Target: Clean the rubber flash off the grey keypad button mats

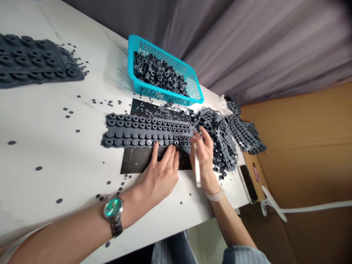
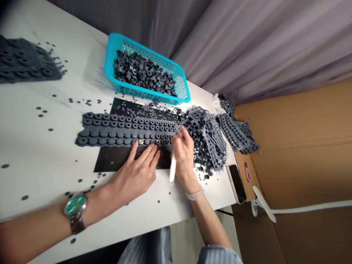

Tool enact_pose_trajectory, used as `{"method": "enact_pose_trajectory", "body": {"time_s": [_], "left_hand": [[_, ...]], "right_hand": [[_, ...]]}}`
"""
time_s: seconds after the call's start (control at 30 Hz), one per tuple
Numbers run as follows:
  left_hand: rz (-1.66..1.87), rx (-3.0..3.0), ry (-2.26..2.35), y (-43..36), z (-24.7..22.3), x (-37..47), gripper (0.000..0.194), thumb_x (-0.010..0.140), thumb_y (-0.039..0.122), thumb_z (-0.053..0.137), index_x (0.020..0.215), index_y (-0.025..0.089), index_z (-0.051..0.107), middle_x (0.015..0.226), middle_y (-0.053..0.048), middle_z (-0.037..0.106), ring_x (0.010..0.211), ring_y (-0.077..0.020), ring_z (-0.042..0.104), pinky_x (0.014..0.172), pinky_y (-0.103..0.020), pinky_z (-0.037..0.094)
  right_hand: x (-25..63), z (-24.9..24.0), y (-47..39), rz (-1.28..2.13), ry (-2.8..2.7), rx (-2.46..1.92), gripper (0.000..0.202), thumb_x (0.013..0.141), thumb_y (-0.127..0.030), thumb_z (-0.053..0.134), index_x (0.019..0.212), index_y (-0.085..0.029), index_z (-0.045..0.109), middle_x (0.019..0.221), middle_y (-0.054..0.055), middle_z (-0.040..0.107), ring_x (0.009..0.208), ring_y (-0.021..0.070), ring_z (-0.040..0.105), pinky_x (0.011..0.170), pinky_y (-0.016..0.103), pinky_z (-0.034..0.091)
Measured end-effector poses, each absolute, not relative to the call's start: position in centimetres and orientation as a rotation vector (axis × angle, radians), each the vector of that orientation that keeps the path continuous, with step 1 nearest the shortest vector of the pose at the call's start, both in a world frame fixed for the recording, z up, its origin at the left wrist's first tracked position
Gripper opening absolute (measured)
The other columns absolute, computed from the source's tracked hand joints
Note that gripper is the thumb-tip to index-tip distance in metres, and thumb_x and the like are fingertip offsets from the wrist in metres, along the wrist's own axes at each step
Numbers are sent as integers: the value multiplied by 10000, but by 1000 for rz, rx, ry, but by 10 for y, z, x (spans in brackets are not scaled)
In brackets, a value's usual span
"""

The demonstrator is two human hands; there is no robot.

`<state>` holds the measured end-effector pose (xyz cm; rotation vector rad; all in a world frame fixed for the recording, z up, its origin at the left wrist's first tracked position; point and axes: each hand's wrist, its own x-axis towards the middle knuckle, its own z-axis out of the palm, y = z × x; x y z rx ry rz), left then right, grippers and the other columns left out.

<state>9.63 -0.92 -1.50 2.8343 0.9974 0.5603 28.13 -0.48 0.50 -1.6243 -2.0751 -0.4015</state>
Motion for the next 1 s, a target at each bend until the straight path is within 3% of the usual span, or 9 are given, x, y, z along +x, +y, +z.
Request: {"method": "enact_pose_trajectory", "body": {"time_s": [0.2,0.4,0.53,1.0], "left_hand": [[572,2845,1001,-10,-18,96,502,949,219,374,1371,-20,504,1414,-248,525,1373,-336,421,1144,-672,207],[628,2829,1026,-12,-19,97,487,940,207,378,1336,-27,539,1349,-252,583,1345,-334,457,1151,-658,202],[638,2835,1029,-12,-16,97,481,945,203,376,1331,-34,538,1347,-256,583,1337,-337,467,1142,-662,217],[615,2870,1027,-12,-17,97,495,944,216,379,1351,-27,519,1377,-254,558,1350,-339,450,1138,-670,226]], "right_hand": [[281,5,-1,-383,-1999,-1631,101,953,-194,533,1012,-234,606,1242,97,672,1361,271,474,1027,513,475],[264,6,-2,-212,-2165,-1501,122,948,-152,535,996,-233,613,1104,79,734,1295,250,548,989,466,482],[264,6,0,-181,-2166,-1499,116,943,-153,543,995,-225,617,1147,88,721,1306,249,539,981,451,486],[271,5,6,-356,-2392,-1395,178,951,-95,500,1058,-214,578,1134,107,723,1316,256,534,967,437,470]]}}
